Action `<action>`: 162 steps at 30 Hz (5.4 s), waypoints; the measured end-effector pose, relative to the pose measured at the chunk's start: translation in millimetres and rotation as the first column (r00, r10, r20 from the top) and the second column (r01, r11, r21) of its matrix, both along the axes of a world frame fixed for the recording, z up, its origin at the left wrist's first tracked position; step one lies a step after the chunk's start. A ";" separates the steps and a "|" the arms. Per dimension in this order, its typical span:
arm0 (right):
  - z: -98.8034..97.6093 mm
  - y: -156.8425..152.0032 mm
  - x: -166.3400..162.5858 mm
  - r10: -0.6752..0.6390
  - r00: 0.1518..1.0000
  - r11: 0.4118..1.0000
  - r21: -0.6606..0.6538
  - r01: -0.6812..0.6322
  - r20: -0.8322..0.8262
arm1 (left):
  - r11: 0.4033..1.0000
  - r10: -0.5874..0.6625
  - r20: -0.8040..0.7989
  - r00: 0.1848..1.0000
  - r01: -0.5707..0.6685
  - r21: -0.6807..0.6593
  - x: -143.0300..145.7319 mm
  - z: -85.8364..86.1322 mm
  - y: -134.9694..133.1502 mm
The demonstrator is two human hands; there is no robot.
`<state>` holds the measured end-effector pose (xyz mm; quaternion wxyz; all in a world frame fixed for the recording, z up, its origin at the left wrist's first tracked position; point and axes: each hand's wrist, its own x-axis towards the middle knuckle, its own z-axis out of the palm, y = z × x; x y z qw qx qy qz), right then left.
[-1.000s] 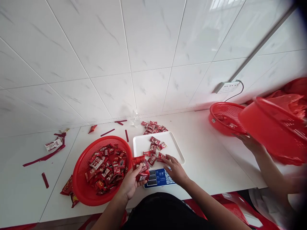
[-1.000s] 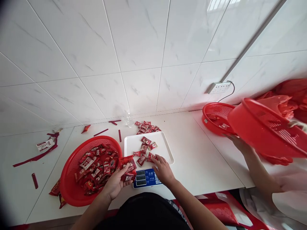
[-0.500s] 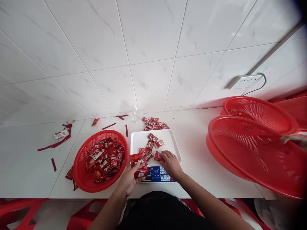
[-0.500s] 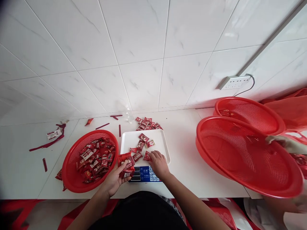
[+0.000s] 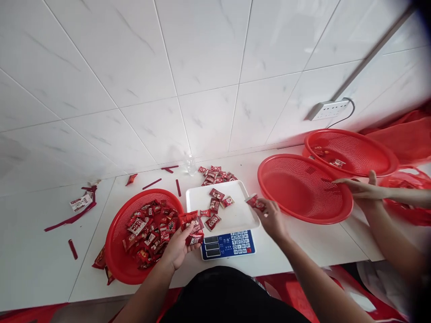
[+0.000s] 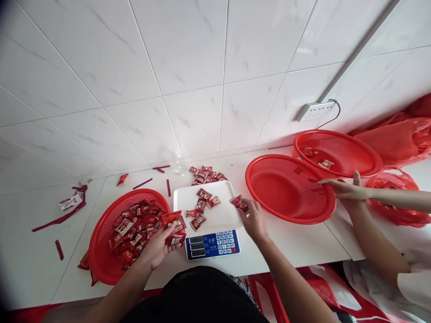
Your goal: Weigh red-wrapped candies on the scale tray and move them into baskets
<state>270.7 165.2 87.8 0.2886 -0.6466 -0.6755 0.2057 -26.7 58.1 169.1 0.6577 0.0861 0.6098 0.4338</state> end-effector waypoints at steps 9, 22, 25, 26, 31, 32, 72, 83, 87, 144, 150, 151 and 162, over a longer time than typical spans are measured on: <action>-11.5 37.2 58.5 -0.255 0.927 0.932 -0.184 0.311 0.275 | 0.997 -0.074 0.029 0.997 0.074 -0.011 -3.0 -4.0 4.7; -2.2 13.8 -33.9 0.260 0.858 0.942 -0.311 -0.126 0.443 | 0.996 -0.084 0.038 0.996 0.084 -0.003 -4.5 -9.0 0.4; -2.0 15.6 -72.1 0.426 0.809 0.896 -0.314 -0.314 0.406 | 0.996 -0.087 0.043 0.995 0.087 -0.002 -3.9 -6.9 1.1; -2.9 15.7 -81.4 0.456 0.797 0.883 -0.315 -0.348 0.396 | 0.996 -0.086 0.043 0.995 0.086 0.001 -4.0 -6.1 1.2; -7.0 7.7 -94.2 0.491 0.793 0.868 -0.277 -0.411 0.361 | 0.998 -0.060 0.038 0.997 0.060 0.000 -6.0 -5.1 -2.0; -6.7 5.7 -90.9 0.484 0.800 0.872 -0.266 -0.410 0.355 | 0.999 -0.050 0.037 0.998 0.050 -0.002 -6.7 -5.7 -3.4; 23.6 30.4 -15.2 -0.012 0.973 0.974 -0.216 0.064 0.232 | 0.999 -0.037 0.055 0.998 0.037 0.011 -10.8 -9.6 -4.4; 19.1 17.8 -52.9 0.197 0.901 0.974 -0.180 -0.136 0.386 | 0.999 -0.037 0.052 0.998 0.037 0.010 -11.3 -13.7 -4.3; 5.2 -11.6 -127.4 0.597 0.738 0.802 -0.233 -0.550 0.314 | 1.000 -0.026 0.043 0.999 0.026 0.018 -13.6 -13.2 -5.5; 26.5 -36.6 -86.3 -0.209 0.627 0.798 -0.501 -0.335 -0.751 | 0.962 -0.241 -0.076 0.967 0.249 0.115 38.8 -16.3 47.2; 28.6 -36.9 -64.2 -0.262 0.626 0.817 -0.515 -0.262 -0.734 | 0.982 -0.150 -0.135 0.979 0.163 0.094 29.7 -28.3 62.0; 28.8 -38.5 -63.5 -0.264 0.630 0.816 -0.517 -0.257 -0.730 | 0.985 -0.132 -0.157 0.979 0.147 0.089 28.1 -30.6 58.4; 27.2 -21.0 -70.5 -0.187 0.750 0.863 -0.471 -0.183 -0.635 | 0.998 -0.041 -0.137 0.990 0.048 0.047 23.8 -31.7 20.3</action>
